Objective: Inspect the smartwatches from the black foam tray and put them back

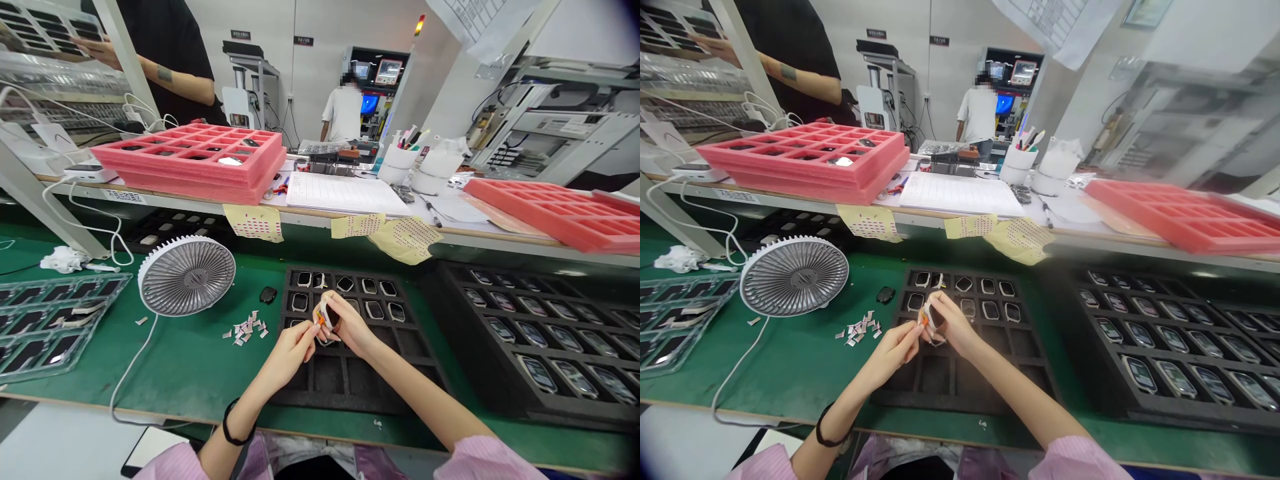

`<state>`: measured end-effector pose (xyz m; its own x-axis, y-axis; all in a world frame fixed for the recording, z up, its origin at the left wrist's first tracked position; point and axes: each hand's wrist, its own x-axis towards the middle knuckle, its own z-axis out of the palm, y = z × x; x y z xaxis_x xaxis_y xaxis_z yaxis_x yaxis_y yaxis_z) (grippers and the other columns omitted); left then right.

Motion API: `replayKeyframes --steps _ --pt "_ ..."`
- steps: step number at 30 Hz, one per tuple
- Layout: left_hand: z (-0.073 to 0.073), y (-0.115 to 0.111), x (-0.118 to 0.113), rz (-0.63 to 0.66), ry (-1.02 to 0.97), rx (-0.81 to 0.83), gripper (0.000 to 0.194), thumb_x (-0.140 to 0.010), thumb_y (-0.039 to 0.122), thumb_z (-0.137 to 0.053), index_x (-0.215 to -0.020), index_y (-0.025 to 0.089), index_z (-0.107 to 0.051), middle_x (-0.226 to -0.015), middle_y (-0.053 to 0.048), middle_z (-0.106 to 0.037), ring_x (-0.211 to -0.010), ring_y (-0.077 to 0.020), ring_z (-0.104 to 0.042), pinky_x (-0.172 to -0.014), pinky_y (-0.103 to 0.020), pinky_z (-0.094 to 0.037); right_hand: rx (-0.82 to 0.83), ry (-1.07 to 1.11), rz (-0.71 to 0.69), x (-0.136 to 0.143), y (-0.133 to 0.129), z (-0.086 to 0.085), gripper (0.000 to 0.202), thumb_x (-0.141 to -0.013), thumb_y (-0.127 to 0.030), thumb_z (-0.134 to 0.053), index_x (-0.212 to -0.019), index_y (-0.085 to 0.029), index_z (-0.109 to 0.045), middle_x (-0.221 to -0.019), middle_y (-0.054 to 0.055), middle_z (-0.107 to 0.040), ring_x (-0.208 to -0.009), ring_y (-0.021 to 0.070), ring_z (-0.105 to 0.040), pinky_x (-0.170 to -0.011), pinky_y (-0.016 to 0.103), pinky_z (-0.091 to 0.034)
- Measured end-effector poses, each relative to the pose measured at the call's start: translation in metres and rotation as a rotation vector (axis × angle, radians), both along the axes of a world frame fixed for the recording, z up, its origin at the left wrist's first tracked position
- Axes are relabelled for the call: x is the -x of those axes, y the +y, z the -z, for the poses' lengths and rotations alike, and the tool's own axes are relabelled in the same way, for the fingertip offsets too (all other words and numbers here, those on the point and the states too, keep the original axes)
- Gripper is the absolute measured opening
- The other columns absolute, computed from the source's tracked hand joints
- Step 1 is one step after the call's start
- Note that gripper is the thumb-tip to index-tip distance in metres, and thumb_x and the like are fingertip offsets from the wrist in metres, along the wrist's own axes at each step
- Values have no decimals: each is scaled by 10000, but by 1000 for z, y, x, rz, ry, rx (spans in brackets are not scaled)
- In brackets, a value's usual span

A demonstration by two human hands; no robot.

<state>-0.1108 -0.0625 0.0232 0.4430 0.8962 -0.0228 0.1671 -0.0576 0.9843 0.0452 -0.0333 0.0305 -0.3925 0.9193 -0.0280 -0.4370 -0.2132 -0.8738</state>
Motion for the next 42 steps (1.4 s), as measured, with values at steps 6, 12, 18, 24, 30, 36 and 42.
replayKeyframes --steps 6,12,18,24,30,36,42 --pt "0 -3 1 -22 -29 36 413 -921 484 -361 -792 155 -574 -468 74 -370 -409 -73 -296 -424 -194 -234 44 -23 126 2 0 -7 286 -785 -391 -671 -849 -201 -467 -606 -55 -547 -370 31 -382 -342 135 -160" --pt "-4 -4 0 -6 -37 46 416 -914 493 -372 -791 155 -582 -460 76 -367 -399 -69 -292 -408 -186 -232 64 -36 130 3 -1 -6 325 -752 -408 -697 -866 -207 -467 -576 -76 -529 -345 22 -363 -339 135 -176" --pt "-8 -3 -1 22 -57 102 431 -884 515 -392 -789 147 -597 -428 82 -362 -353 -59 -261 -365 -180 -211 62 -52 118 4 -2 -5 324 -766 -422 -683 -850 -207 -455 -513 -99 -496 -316 15 -313 -332 134 -188" --pt "-9 -4 -4 56 -220 263 453 -826 580 -482 -775 142 -586 -402 101 -320 -325 -37 -181 -321 -162 -150 172 106 -26 10 -5 -6 357 -744 -422 -700 -861 -220 -429 -481 -129 -464 -265 4 -220 -293 134 -77" --pt "-6 -6 -8 68 -329 269 440 -826 570 -515 -754 139 -573 -396 101 -332 -323 -29 -183 -323 -155 -146 227 199 -38 14 -10 -8 406 -699 -399 -746 -850 -218 -416 -456 -130 -457 -262 5 -247 -290 127 -56" --pt "-2 3 -5 -50 -245 178 483 -804 616 -505 -682 149 -537 -385 96 -322 -331 -36 -206 -346 -177 -156 173 84 75 16 -8 -3 363 -728 -420 -709 -863 -218 -440 -469 -123 -466 -279 -2 -196 -290 117 -97" --pt "3 9 -8 -175 -190 54 449 -795 572 -551 -642 160 -464 -498 77 -340 -442 -50 -276 -429 -183 -211 -18 -211 170 23 -3 8 342 -773 -478 -641 -921 -235 -454 -555 -97 -476 -339 30 -326 -312 124 -189"
